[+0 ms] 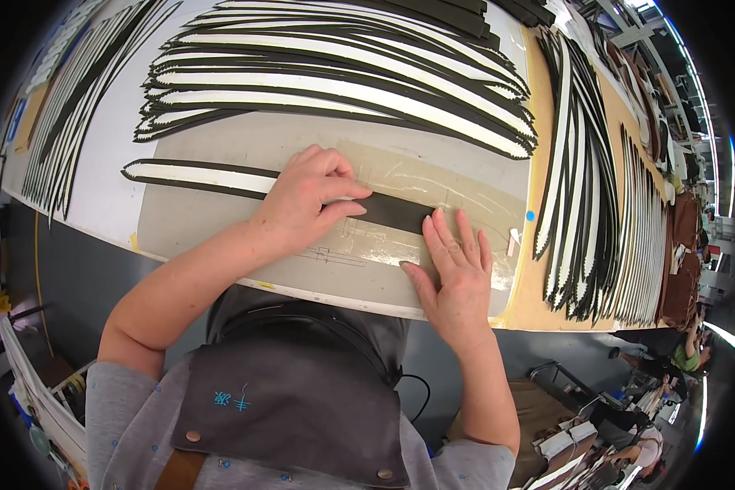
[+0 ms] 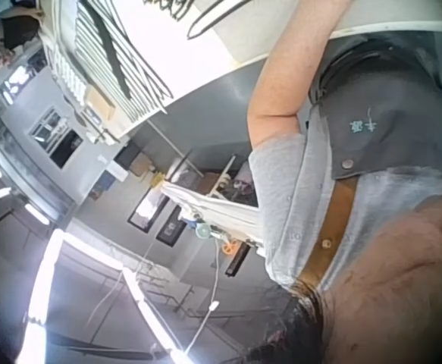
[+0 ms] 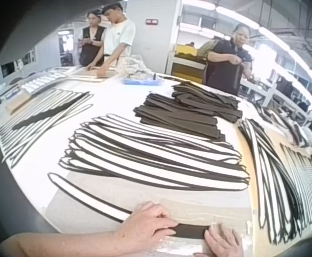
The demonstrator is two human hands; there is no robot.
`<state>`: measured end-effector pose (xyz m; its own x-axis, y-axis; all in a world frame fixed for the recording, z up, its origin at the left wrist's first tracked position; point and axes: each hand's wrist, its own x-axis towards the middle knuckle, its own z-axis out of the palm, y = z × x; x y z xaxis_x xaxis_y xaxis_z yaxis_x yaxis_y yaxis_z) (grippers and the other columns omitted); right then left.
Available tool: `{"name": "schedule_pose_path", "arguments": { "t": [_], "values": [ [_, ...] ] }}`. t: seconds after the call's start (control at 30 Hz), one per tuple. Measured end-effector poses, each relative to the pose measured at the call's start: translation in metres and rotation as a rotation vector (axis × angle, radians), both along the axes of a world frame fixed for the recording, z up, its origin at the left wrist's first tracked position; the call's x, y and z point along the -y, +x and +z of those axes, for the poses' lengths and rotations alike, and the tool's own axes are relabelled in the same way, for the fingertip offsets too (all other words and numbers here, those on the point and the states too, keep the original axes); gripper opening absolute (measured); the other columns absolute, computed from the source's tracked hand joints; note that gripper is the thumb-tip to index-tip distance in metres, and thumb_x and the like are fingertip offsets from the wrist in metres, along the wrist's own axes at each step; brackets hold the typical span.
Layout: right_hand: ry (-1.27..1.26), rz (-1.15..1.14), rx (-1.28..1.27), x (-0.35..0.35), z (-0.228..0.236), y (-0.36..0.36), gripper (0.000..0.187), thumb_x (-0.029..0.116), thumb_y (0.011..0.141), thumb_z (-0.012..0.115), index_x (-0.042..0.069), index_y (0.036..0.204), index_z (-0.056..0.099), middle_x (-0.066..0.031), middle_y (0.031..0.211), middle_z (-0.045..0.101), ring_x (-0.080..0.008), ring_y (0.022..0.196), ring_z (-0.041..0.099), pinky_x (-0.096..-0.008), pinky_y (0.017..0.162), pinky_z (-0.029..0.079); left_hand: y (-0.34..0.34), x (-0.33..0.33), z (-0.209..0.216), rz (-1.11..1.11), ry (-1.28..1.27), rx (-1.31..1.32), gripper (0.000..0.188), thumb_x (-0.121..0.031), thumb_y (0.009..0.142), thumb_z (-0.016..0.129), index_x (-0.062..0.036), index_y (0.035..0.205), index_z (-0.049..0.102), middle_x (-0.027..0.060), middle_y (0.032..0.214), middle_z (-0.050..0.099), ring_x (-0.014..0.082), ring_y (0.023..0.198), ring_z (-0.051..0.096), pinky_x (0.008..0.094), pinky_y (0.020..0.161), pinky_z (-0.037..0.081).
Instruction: Assembling leather strips by aligning them on a template and adhering them together.
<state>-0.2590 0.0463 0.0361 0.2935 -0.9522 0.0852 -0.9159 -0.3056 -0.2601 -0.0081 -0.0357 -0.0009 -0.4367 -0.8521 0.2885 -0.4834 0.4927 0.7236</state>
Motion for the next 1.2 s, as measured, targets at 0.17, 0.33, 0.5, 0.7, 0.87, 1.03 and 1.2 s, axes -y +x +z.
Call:
{"name": "schedule_pose_path", "arguments": {
  "t": [0.17,0.33,0.5,0.7,0.87,1.03,1.2],
  "values": [
    [-0.011,-0.013,0.005,0.004,0.005,0.004,0.056,0.025,0.085,0.080,0.009,0.137,0.064,-0.0079,0.145,0.060,-0.0345,0.145,0.042,-0.0524,0.120,0.028,0.000,-0.001,0.000,0.022,-0.023,-0.005,0.017,-0.017,0.082,0.078,-0.0105,0.098,0.076,0.0038,0.097,0.059,0.0257,0.098,0.055,0.0397,0.094,0.045],
    [-0.086,-0.087,0.186,0.022,0.009,-0.005,0.042,0.016,0.081,0.081,0.007,0.121,0.072,-0.0086,0.126,0.070,-0.0317,0.122,0.060,-0.0459,0.108,0.040,-0.003,0.007,0.008,-0.009,-0.032,0.042,0.027,-0.014,0.079,0.081,-0.0072,0.101,0.069,0.0059,0.099,0.059,0.0287,0.097,0.056,0.0399,0.088,0.048],
    [0.082,-0.086,0.215,0.056,0.022,-0.012,0.032,0.008,0.077,0.080,0.009,0.109,0.073,-0.0080,0.103,0.069,-0.0268,0.095,0.065,-0.0396,0.087,0.049,-0.003,0.016,0.026,-0.064,0.035,0.183,0.030,-0.016,0.077,0.081,-0.0061,0.097,0.063,0.0074,0.098,0.059,0.0301,0.099,0.056,0.0424,0.089,0.047],
    [0.084,-0.189,0.415,0.045,0.006,-0.019,0.025,-0.001,0.075,0.078,0.010,0.097,0.071,-0.0049,0.093,0.068,-0.0237,0.080,0.062,-0.0361,0.074,0.050,-0.012,0.010,0.041,-0.099,-0.033,0.236,0.024,-0.011,0.077,0.079,-0.0096,0.094,0.062,0.0052,0.089,0.062,0.0272,0.094,0.058,0.0392,0.085,0.044],
    [-0.351,-0.031,0.339,0.032,-0.014,-0.021,0.024,-0.003,0.077,0.076,0.011,0.096,0.073,-0.0003,0.097,0.071,-0.0228,0.087,0.063,-0.0362,0.082,0.047,-0.010,-0.002,0.022,-0.120,-0.453,0.302,0.015,-0.007,0.079,0.069,-0.0116,0.093,0.070,0.0010,0.092,0.062,0.0225,0.095,0.058,0.0366,0.083,0.043],
    [-0.288,0.023,0.335,0.019,-0.020,-0.023,0.030,0.000,0.079,0.077,0.009,0.108,0.077,-0.0045,0.115,0.074,-0.0257,0.100,0.064,-0.0369,0.093,0.047,-0.007,-0.011,0.010,-0.091,-0.355,0.237,0.032,-0.004,0.081,0.069,-0.0139,0.110,0.075,0.0030,0.110,0.064,0.0251,0.101,0.058,0.0387,0.089,0.046],
    [-0.312,0.017,0.324,0.014,-0.023,-0.022,0.027,0.004,0.082,0.074,0.009,0.108,0.076,-0.0029,0.117,0.073,-0.0247,0.102,0.064,-0.0386,0.093,0.046,-0.004,-0.012,0.011,-0.114,-0.305,0.261,0.034,-0.004,0.083,0.069,-0.0152,0.115,0.075,0.0052,0.117,0.064,0.0277,0.107,0.056,0.0400,0.093,0.045]
  ]
}}
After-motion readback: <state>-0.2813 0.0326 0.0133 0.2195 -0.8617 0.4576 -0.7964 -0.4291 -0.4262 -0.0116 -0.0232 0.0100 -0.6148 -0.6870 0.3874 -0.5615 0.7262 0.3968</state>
